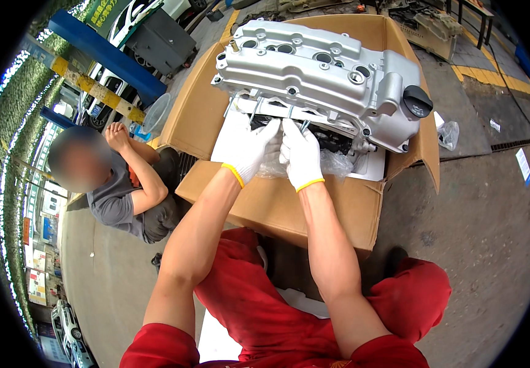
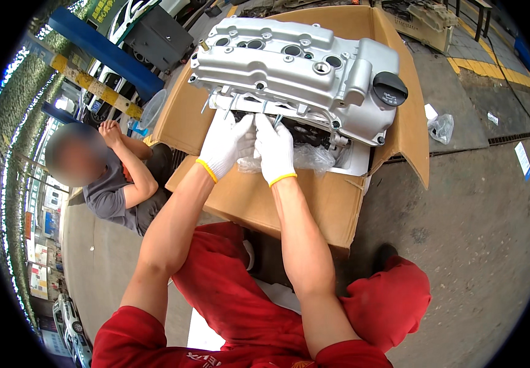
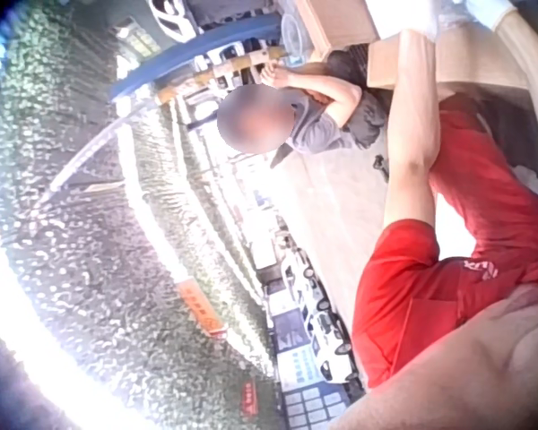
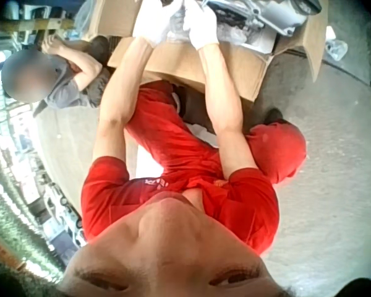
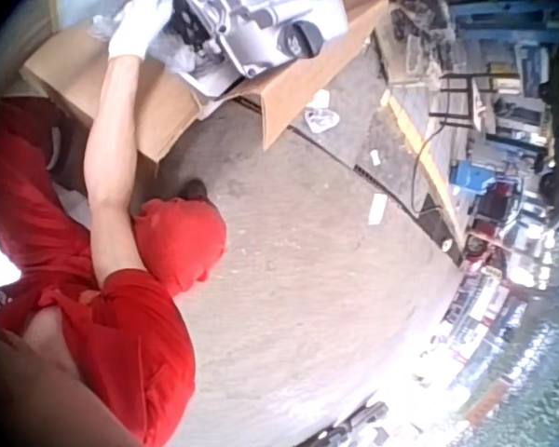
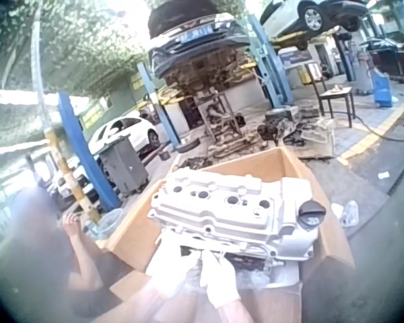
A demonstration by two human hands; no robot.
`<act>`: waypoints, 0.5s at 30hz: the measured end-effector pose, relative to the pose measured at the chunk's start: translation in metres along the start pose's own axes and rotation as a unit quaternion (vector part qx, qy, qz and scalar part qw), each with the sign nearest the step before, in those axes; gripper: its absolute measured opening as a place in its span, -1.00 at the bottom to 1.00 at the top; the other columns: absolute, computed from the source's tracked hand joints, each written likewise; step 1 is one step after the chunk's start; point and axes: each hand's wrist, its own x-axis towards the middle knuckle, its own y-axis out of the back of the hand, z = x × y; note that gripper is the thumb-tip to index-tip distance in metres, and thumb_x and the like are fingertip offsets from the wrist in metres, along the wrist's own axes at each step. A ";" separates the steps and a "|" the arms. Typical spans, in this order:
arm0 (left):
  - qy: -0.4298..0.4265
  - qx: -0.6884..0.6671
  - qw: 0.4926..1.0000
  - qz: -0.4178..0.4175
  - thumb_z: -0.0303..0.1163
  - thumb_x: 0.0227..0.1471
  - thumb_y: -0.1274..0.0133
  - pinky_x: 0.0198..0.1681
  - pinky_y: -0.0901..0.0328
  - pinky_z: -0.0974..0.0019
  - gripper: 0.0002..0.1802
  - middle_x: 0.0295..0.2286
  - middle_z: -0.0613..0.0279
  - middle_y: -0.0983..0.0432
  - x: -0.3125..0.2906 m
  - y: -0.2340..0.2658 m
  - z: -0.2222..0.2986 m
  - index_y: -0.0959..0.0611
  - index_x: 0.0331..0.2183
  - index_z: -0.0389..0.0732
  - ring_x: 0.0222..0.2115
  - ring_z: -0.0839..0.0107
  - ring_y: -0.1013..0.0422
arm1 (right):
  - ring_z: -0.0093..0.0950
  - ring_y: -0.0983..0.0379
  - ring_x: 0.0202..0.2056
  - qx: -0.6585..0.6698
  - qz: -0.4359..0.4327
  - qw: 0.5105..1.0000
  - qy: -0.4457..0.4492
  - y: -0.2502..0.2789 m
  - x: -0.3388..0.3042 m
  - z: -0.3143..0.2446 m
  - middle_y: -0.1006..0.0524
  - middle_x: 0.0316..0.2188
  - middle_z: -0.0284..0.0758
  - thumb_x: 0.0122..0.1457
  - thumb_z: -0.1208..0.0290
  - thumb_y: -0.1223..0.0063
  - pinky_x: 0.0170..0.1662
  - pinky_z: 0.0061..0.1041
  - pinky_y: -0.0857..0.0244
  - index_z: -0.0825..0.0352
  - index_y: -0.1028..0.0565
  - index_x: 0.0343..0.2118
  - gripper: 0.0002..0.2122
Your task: The person unpacks a silver engine cylinder head from a cardboard box and removes the white styrofoam packaging. They then pick up several metal bolts and begin inserting them into the threaded holes on the cylinder head, tightening them by hand.
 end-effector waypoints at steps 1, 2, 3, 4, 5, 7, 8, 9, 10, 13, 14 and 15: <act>0.005 0.037 0.999 0.011 -0.34 0.34 -0.15 -0.19 -0.56 0.15 -0.50 -0.15 0.13 -0.59 -0.004 -0.002 0.003 -0.33 0.20 -0.02 -0.27 0.29 -0.59 | -0.76 -0.02 -0.73 0.006 -0.001 1.000 0.002 0.001 0.001 0.000 -0.21 -0.70 -0.67 0.38 0.28 -0.22 -0.66 -0.62 0.13 0.17 -0.56 -0.33 -0.86; 0.009 0.073 0.997 0.022 -0.33 0.34 -0.15 -0.20 -0.56 0.18 -0.49 -0.18 0.13 -0.60 -0.008 -0.005 0.005 -0.32 0.21 -0.03 -0.30 0.31 -0.60 | -0.76 -0.03 -0.73 0.013 -0.001 1.000 0.004 0.003 0.003 0.000 -0.22 -0.70 -0.67 0.37 0.29 -0.23 -0.66 -0.62 0.12 0.17 -0.57 -0.32 -0.86; 0.005 0.103 0.994 0.019 -0.25 0.34 -0.14 -0.19 -0.54 0.22 -0.54 -0.20 0.14 -0.61 -0.010 -0.005 0.004 -0.37 0.16 -0.07 -0.31 0.34 -0.59 | -0.76 -0.04 -0.73 0.019 -0.001 1.000 0.006 0.004 0.004 0.000 -0.24 -0.70 -0.67 0.36 0.30 -0.24 -0.66 -0.62 0.11 0.18 -0.58 -0.32 -0.87; 0.001 0.133 0.991 0.018 -0.18 0.34 -0.14 -0.18 -0.53 0.26 -0.57 -0.22 0.16 -0.62 -0.012 -0.004 0.003 -0.42 0.11 -0.12 -0.31 0.37 -0.58 | -0.76 -0.05 -0.73 0.016 -0.002 1.000 0.013 0.005 0.005 0.000 -0.26 -0.69 -0.66 0.35 0.30 -0.25 -0.66 -0.62 0.10 0.19 -0.60 -0.31 -0.88; -0.011 0.155 0.988 0.004 -0.05 0.34 -0.13 -0.13 -0.49 0.30 -0.56 -0.23 0.18 -0.63 -0.012 0.000 -0.002 -0.54 0.01 -0.20 -0.30 0.40 -0.57 | -0.75 -0.06 -0.72 0.013 -0.003 1.000 0.019 0.006 0.007 0.001 -0.27 -0.69 -0.65 0.35 0.31 -0.25 -0.66 -0.62 0.09 0.20 -0.61 -0.30 -0.88; -0.041 0.183 0.982 -0.017 0.07 0.35 -0.12 -0.12 -0.44 0.37 -0.48 -0.28 0.22 -0.64 -0.007 0.007 -0.012 -0.66 -0.12 -0.27 -0.30 0.46 -0.53 | -0.75 -0.09 -0.72 0.013 0.002 1.000 0.026 0.004 0.007 0.001 -0.31 -0.68 -0.64 0.33 0.31 -0.27 -0.66 -0.62 0.08 0.23 -0.64 -0.28 -0.88; -0.058 0.189 0.980 -0.024 0.06 0.35 -0.11 -0.15 -0.42 0.39 -0.49 -0.32 0.25 -0.63 -0.003 0.010 -0.016 -0.67 -0.16 -0.27 -0.33 0.50 -0.50 | -0.74 -0.10 -0.72 0.015 0.007 1.000 0.027 0.001 0.006 0.000 -0.33 -0.68 -0.64 0.32 0.31 -0.28 -0.66 -0.62 0.07 0.24 -0.66 -0.27 -0.87; -0.075 0.194 0.978 -0.030 0.04 0.36 -0.11 -0.19 -0.41 0.41 -0.51 -0.35 0.27 -0.62 0.000 0.014 -0.019 -0.68 -0.20 -0.27 -0.36 0.53 -0.48 | -0.74 -0.11 -0.72 0.018 0.013 0.999 0.027 -0.002 0.004 0.000 -0.35 -0.67 -0.63 0.32 0.31 -0.28 -0.66 -0.62 0.06 0.26 -0.67 -0.25 -0.87; -0.070 0.199 0.977 -0.033 0.03 0.36 -0.11 -0.21 -0.39 0.42 -0.52 -0.37 0.29 -0.60 0.001 0.012 -0.018 -0.68 -0.23 -0.26 -0.37 0.55 -0.45 | -0.74 -0.11 -0.72 -0.004 0.013 0.999 0.029 0.001 0.006 -0.001 -0.36 -0.67 -0.62 0.31 0.31 -0.29 -0.66 -0.63 0.06 0.26 -0.68 -0.25 -0.86; -0.064 0.208 0.975 -0.035 0.01 0.37 -0.11 -0.27 -0.35 0.43 -0.54 -0.44 0.35 -0.55 0.004 0.009 -0.017 -0.67 -0.30 -0.24 -0.42 0.59 -0.39 | -0.74 -0.13 -0.72 -0.050 0.011 0.998 0.032 0.008 0.010 -0.005 -0.38 -0.67 -0.61 0.30 0.30 -0.30 -0.66 -0.63 0.06 0.27 -0.69 -0.25 -0.86; -0.068 0.208 0.975 -0.032 0.00 0.37 -0.11 -0.28 -0.34 0.44 -0.55 -0.45 0.37 -0.54 0.005 0.009 -0.018 -0.67 -0.32 -0.23 -0.43 0.60 -0.38 | -0.74 -0.13 -0.72 -0.053 0.010 0.998 0.030 0.009 0.012 -0.006 -0.38 -0.67 -0.61 0.29 0.30 -0.30 -0.67 -0.62 0.06 0.27 -0.69 -0.25 -0.86; -0.073 0.209 0.975 -0.029 -0.02 0.37 -0.11 -0.30 -0.33 0.44 -0.56 -0.47 0.38 -0.53 0.006 0.009 -0.019 -0.66 -0.34 -0.22 -0.44 0.60 -0.37 | -0.74 -0.13 -0.72 -0.057 0.009 0.998 0.028 0.010 0.013 -0.006 -0.38 -0.67 -0.60 0.29 0.30 -0.30 -0.67 -0.62 0.06 0.26 -0.69 -0.25 -0.86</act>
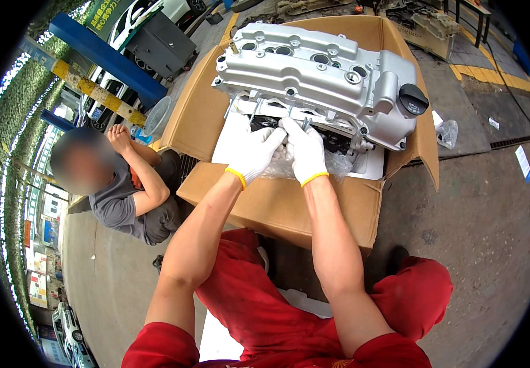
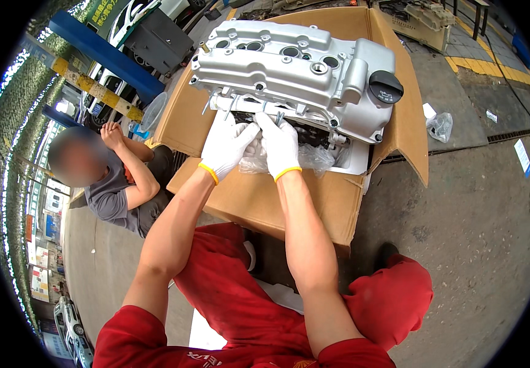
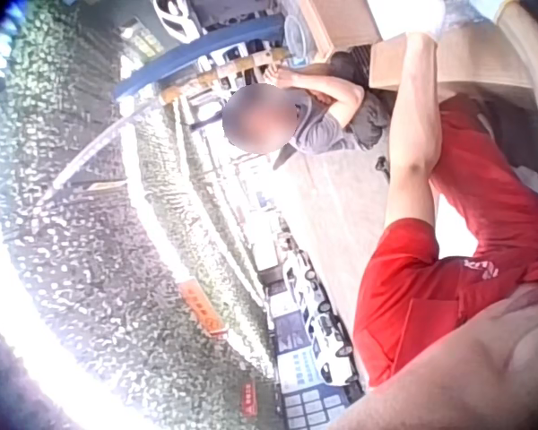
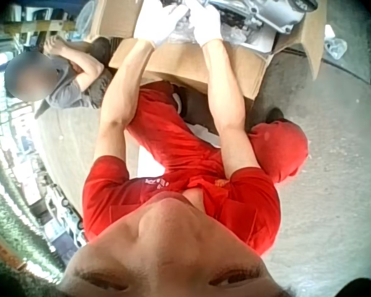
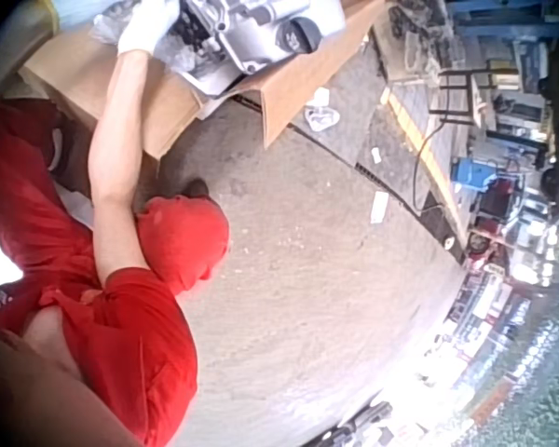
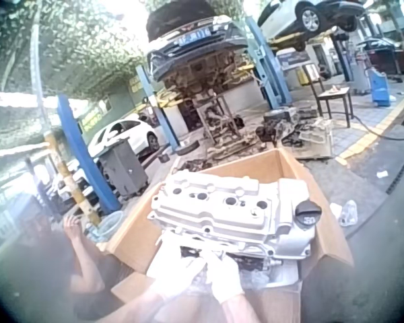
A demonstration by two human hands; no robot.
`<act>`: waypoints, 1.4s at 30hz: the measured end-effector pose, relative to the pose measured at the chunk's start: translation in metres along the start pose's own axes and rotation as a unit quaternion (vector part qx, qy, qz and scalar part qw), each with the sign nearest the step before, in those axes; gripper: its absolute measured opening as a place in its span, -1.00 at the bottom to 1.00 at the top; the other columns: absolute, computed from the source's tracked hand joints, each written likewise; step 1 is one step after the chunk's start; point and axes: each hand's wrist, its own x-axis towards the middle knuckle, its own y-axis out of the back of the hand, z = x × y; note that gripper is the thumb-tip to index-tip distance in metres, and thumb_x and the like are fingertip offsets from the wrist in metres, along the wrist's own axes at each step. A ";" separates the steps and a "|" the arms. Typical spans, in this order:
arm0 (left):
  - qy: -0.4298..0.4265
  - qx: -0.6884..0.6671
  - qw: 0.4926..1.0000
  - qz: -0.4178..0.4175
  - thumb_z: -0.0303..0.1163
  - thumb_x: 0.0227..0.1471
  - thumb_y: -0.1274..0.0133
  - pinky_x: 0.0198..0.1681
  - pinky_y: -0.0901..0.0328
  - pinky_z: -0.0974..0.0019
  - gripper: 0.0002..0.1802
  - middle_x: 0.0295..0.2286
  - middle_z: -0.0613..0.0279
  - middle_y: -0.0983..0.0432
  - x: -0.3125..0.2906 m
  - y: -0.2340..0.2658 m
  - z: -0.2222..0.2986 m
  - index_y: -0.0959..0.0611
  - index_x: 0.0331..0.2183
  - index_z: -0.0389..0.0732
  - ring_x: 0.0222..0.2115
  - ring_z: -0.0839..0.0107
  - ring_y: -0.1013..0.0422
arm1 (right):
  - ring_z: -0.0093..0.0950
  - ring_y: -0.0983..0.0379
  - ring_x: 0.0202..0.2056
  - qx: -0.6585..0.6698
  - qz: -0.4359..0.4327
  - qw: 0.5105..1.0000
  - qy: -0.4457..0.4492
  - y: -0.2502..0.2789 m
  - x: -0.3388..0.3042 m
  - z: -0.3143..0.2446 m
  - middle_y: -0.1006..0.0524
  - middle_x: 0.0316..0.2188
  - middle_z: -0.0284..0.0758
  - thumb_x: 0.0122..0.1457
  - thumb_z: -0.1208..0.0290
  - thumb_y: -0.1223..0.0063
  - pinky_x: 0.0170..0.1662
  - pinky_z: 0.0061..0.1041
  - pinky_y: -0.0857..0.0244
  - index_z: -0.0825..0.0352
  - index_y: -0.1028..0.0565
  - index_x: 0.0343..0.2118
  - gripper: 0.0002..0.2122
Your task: The person unpacks a silver engine cylinder head from a cardboard box and removes the white styrofoam packaging. They then pick up several metal bolts and begin inserting them into the threaded holes on the cylinder head, tightening them by hand.
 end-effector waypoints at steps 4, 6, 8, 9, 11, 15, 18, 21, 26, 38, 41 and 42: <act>-0.004 0.015 1.000 0.017 -0.07 0.37 -0.12 -0.31 -0.31 0.45 -0.58 -0.49 0.41 -0.51 -0.005 -0.002 0.010 -0.64 -0.39 -0.21 -0.46 0.63 -0.35 | -0.75 -0.15 -0.70 -0.006 -0.001 1.000 -0.005 -0.001 -0.003 -0.001 -0.43 -0.64 -0.60 0.28 0.28 -0.32 -0.65 -0.63 0.05 0.24 -0.69 -0.27 -0.86; -0.011 0.015 1.000 0.025 -0.09 0.36 -0.14 -0.32 -0.30 0.45 -0.60 -0.50 0.41 -0.50 -0.007 -0.006 0.020 -0.64 -0.41 -0.20 -0.46 0.64 -0.35 | -0.79 -0.19 -0.65 -0.006 -0.001 1.000 -0.008 -0.001 -0.005 -0.004 -0.50 -0.58 -0.61 0.26 0.27 -0.35 -0.59 -0.67 0.04 0.21 -0.68 -0.28 -0.86; -0.060 -0.015 0.998 0.028 -0.11 0.35 -0.16 -0.32 -0.29 0.46 -0.62 -0.50 0.42 -0.50 -0.004 -0.005 0.011 -0.64 -0.42 -0.19 -0.46 0.64 -0.35 | -0.79 -0.18 -0.65 -0.007 -0.011 1.000 0.002 0.000 -0.001 0.001 -0.50 -0.57 -0.61 0.26 0.27 -0.35 -0.59 -0.67 0.04 0.21 -0.68 -0.28 -0.86; -0.070 -0.020 0.997 0.030 -0.12 0.35 -0.17 -0.33 -0.29 0.47 -0.63 -0.50 0.43 -0.51 -0.003 -0.004 0.009 -0.64 -0.42 -0.18 -0.46 0.64 -0.34 | -0.79 -0.17 -0.65 -0.007 -0.016 1.000 0.007 0.001 0.001 0.004 -0.50 -0.57 -0.61 0.26 0.27 -0.36 -0.59 -0.67 0.04 0.21 -0.68 -0.29 -0.86; -0.074 -0.021 0.996 0.035 -0.14 0.33 -0.20 -0.34 -0.28 0.48 -0.65 -0.49 0.43 -0.52 -0.003 -0.003 0.007 -0.64 -0.41 -0.18 -0.46 0.64 -0.34 | -0.79 -0.16 -0.64 0.001 -0.008 1.000 0.009 -0.005 -0.005 0.003 -0.49 -0.57 -0.63 0.25 0.27 -0.36 -0.58 -0.66 0.04 0.20 -0.68 -0.29 -0.87; -0.041 -0.031 0.997 0.051 -0.16 0.29 -0.26 -0.36 -0.27 0.48 -0.67 -0.47 0.42 -0.54 0.002 -0.006 0.003 -0.64 -0.39 -0.19 -0.46 0.65 -0.34 | -0.79 -0.15 -0.63 -0.010 0.000 1.000 0.005 0.005 0.000 0.003 -0.47 -0.56 -0.64 0.24 0.28 -0.38 -0.56 -0.66 0.01 0.20 -0.69 -0.28 -0.87; -0.036 0.004 0.998 0.054 -0.39 0.25 -0.27 -0.43 -0.32 0.49 -0.72 -0.49 0.35 -0.59 0.008 -0.006 0.002 -0.54 -0.10 -0.26 -0.50 0.65 -0.44 | -0.78 -0.20 -0.60 -0.004 -0.004 1.000 0.020 0.007 0.003 0.004 -0.52 -0.51 -0.62 0.22 0.33 -0.39 -0.53 -0.66 -0.07 0.22 -0.69 -0.22 -0.86; -0.073 0.019 0.993 0.094 -0.11 0.21 -0.33 -0.31 -0.36 0.41 -0.60 -0.45 0.30 -0.61 0.004 -0.006 0.000 -0.63 -0.38 -0.27 -0.43 0.56 -0.44 | -0.76 -0.28 -0.52 0.037 0.010 0.999 0.009 -0.010 -0.008 -0.003 -0.57 -0.40 -0.59 0.22 0.32 -0.38 -0.48 -0.65 -0.09 0.26 -0.69 -0.16 -0.81; -0.102 0.092 0.982 0.133 -0.08 0.14 -0.39 -0.30 -0.40 0.35 -0.54 -0.47 0.19 -0.65 0.010 -0.007 -0.003 -0.63 -0.42 -0.30 -0.42 0.50 -0.49 | -0.77 -0.19 -0.59 -0.005 0.015 1.000 -0.006 -0.005 -0.004 -0.004 -0.53 -0.49 -0.60 0.19 0.28 -0.41 -0.54 -0.64 -0.02 0.24 -0.70 -0.21 -0.81; 0.028 -0.015 0.999 0.007 -0.05 0.32 -0.19 -0.28 -0.36 0.44 -0.58 -0.43 0.32 -0.61 -0.005 -0.006 0.010 -0.69 -0.30 -0.28 -0.43 0.61 -0.44 | -0.64 -0.41 -0.54 0.076 -0.005 0.997 0.025 -0.009 0.000 -0.005 -0.54 -0.53 -0.48 0.26 0.44 -0.29 -0.49 -0.57 -0.28 0.31 -0.65 -0.23 -0.91; 0.028 -0.050 0.998 -0.004 -0.08 0.38 -0.10 -0.28 -0.37 0.46 -0.59 -0.45 0.36 -0.58 -0.007 -0.004 0.007 -0.70 -0.28 -0.26 -0.44 0.62 -0.42 | -0.61 -0.39 -0.60 0.072 -0.032 0.997 -0.010 -0.003 -0.010 -0.011 -0.54 -0.55 -0.43 0.27 0.43 -0.28 -0.55 -0.53 -0.25 0.30 -0.62 -0.28 -0.93; 0.018 -0.045 0.999 -0.001 -0.11 0.39 -0.09 -0.28 -0.39 0.45 -0.62 -0.44 0.36 -0.59 -0.004 -0.003 0.007 -0.71 -0.27 -0.25 -0.44 0.61 -0.44 | -0.56 -0.38 -0.64 0.042 -0.021 0.999 0.016 -0.001 -0.001 -0.008 -0.53 -0.57 -0.38 0.29 0.43 -0.26 -0.60 -0.49 -0.25 0.30 -0.58 -0.29 -0.92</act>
